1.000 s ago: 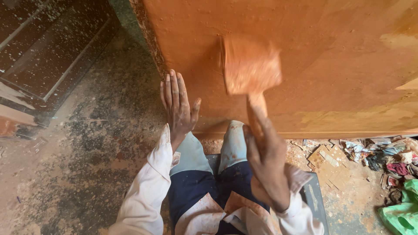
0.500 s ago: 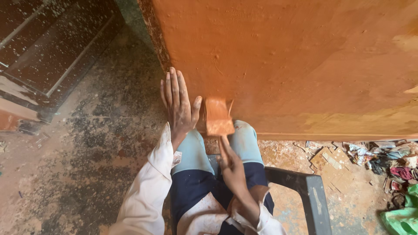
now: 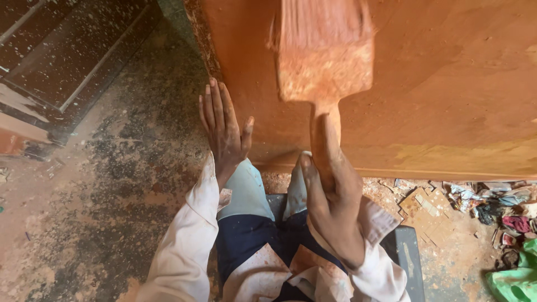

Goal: The person sits on a low stool and uses a wide brush to apply orange paint to a large wooden panel. The left hand rests on the panel for stability while the right hand makes repeated horizontal strokes. The person briefly dips the brush into a small container on the floor to reload paint, then resumes brushing.

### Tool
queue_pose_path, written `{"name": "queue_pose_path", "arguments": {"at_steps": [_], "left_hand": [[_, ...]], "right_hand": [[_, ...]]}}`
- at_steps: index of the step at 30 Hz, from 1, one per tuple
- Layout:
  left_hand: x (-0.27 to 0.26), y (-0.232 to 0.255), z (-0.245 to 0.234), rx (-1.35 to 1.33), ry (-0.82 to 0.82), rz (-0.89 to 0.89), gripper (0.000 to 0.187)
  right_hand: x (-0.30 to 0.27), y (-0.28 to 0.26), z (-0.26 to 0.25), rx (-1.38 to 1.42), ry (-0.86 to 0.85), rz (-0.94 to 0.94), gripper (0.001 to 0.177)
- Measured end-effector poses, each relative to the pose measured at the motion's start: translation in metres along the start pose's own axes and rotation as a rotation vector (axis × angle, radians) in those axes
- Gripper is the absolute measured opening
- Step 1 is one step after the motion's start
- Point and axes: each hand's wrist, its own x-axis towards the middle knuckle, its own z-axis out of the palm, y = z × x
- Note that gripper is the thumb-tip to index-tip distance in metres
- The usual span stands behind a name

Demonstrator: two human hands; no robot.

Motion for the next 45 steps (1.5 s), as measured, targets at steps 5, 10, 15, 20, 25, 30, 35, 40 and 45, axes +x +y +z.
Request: {"name": "queue_pose_path", "arguments": {"at_steps": [5,10,15,20,25,30,35,40,45], "left_hand": [[0.004,0.001,0.002,0.011,0.005,-0.004,0.078],[0.0,-0.003,-0.001,0.001,0.015,-0.022,0.077],[-0.001,-0.008,0.002,0.045,0.03,-0.041,0.079],[0.002,-0.014,0.001,0.034,0.064,-0.058,0.079],[0.006,-0.017,-0.009,0.019,0.124,-0.155,0.079],[0.003,-0.012,-0.025,-0.045,0.1,-0.198,0.075],[0.002,-0.012,-0.021,-0.081,0.091,-0.221,0.074],[0.006,-0.021,-0.013,-0.078,0.13,-0.295,0.075],[-0.002,-0.042,-0.01,-0.185,0.168,-0.406,0.071]], "right_hand": [[-0.015,0.066,0.032,-0.339,-0.02,0.276,0.071],[-0.089,0.142,0.062,-0.19,-0.148,0.472,0.061],[-0.127,0.167,0.069,0.042,-0.14,0.348,0.058],[-0.077,0.126,0.063,0.089,-0.132,0.497,0.061],[-0.012,0.031,0.038,0.052,-0.093,0.286,0.06],[0.022,-0.022,0.022,-0.017,-0.002,-0.048,0.057],[0.036,0.009,0.025,0.011,-0.12,-0.059,0.043],[0.038,0.064,0.019,0.078,-0.385,0.668,0.035],[-0.012,0.099,-0.01,-0.184,-0.312,0.15,0.032]]}}
